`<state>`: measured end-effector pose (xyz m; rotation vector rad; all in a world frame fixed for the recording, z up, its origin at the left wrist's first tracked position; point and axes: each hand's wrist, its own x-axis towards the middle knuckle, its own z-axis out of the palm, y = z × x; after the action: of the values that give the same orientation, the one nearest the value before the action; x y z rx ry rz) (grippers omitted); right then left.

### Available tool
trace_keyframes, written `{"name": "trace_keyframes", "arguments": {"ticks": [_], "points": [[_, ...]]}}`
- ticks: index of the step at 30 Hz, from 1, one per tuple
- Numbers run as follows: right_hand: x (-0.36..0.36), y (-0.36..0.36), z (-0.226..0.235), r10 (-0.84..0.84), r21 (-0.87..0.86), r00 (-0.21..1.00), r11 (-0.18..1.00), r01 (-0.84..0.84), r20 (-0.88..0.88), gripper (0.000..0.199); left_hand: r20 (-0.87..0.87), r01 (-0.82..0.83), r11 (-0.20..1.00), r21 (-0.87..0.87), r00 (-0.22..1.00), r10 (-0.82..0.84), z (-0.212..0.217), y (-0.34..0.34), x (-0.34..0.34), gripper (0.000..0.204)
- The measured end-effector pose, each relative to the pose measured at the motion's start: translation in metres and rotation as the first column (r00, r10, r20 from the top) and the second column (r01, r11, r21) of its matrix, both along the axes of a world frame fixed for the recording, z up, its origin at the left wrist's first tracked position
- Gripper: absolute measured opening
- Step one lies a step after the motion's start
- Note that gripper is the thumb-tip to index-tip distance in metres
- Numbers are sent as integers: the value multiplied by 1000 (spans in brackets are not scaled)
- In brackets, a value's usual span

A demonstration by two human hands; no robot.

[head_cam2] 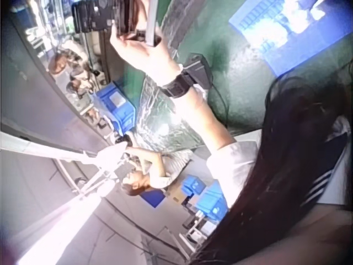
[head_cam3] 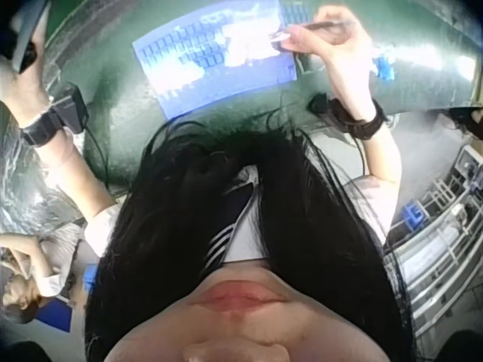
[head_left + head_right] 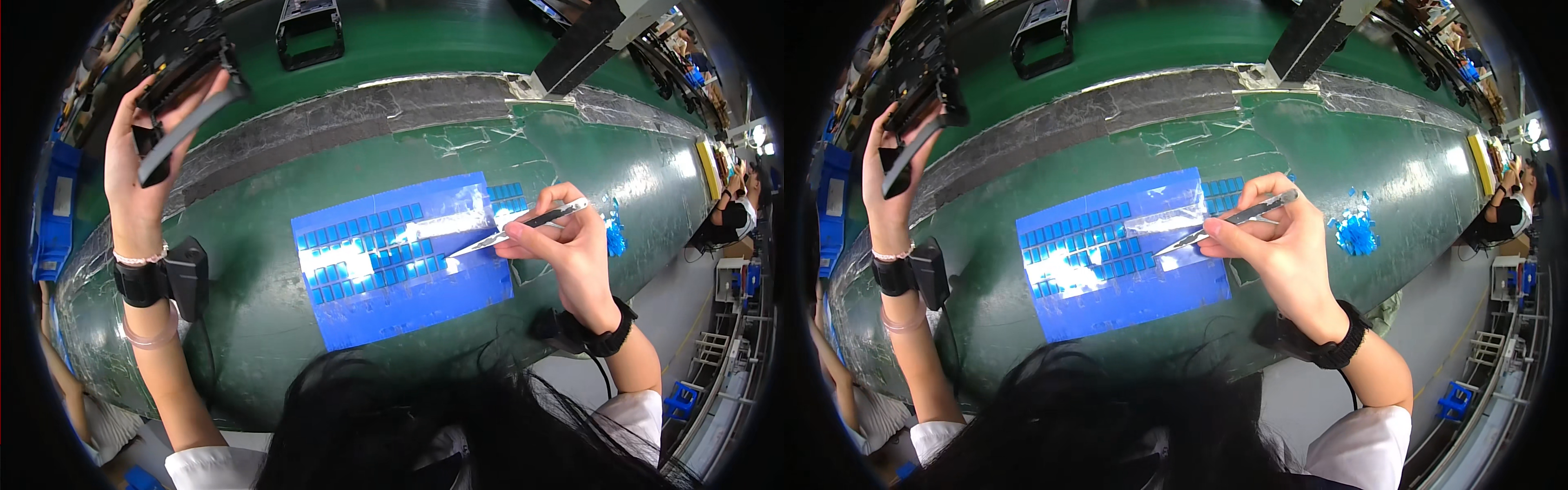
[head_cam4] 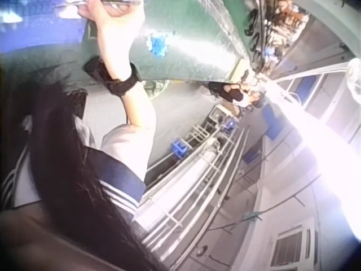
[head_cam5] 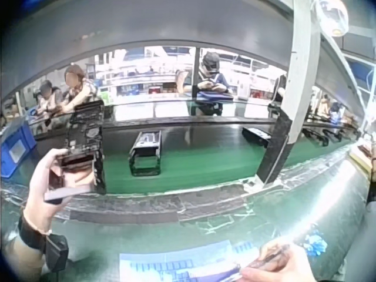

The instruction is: Applying small blue adhesive films or pads to a black plastic electronic housing using tweezers and a brush.

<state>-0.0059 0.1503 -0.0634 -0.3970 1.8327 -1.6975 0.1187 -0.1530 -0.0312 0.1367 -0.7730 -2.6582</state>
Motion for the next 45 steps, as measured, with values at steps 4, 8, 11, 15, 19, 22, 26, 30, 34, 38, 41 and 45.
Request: {"name": "trace_keyframes", "arguments": {"ticks": [4,8,11,15,19,22,26,30,34,38,41,45], "points": [[-2,0,-4,-10,-2,1000,1000,10,21,20,129,-21,997,-79,991,31,-2,15,-6,29],[-5,2,0,-7,-55,999,998,10,44,21,124,-90,994,-60,987,97,-4,29,-11,11],[-5,-2,12,-19,-120,999,993,24,40,22,61,-57,971,-231,996,73,-9,31,-8,16],[-2,-7,52,-33,-241,979,970,-16,-200,23,105,-39,898,-439,990,95,1,72,-18,35],[-1,-18,79,-37,-425,949,899,-105,-314,23,57,11,899,-438,998,16,13,116,-21,52],[3,-31,79,-3,-481,944,861,-165,-331,21,74,65,900,-431,997,-36,17,133,-13,56],[3,-36,73,11,-484,935,853,-193,-354,21,91,104,930,-353,993,-77,21,142,-6,59],[2,-37,75,1,-463,921,864,-196,-389,20,-38,71,846,-529,994,-107,13,139,-8,61],[-1,-36,71,45,-455,917,858,-238,-396,21,-58,59,838,-542,993,-107,10,138,-8,62],[2,-37,71,19,-442,923,874,-202,-384,21,-28,53,813,-579,996,-85,11,138,-4,62],[5,-37,72,-4,-428,925,888,-171,-380,22,-38,51,823,-566,995,-88,11,139,-4,62],[0,-32,63,-137,-428,865,899,-96,-483,22,-49,46,836,-547,995,-87,10,139,-5,61]]}}
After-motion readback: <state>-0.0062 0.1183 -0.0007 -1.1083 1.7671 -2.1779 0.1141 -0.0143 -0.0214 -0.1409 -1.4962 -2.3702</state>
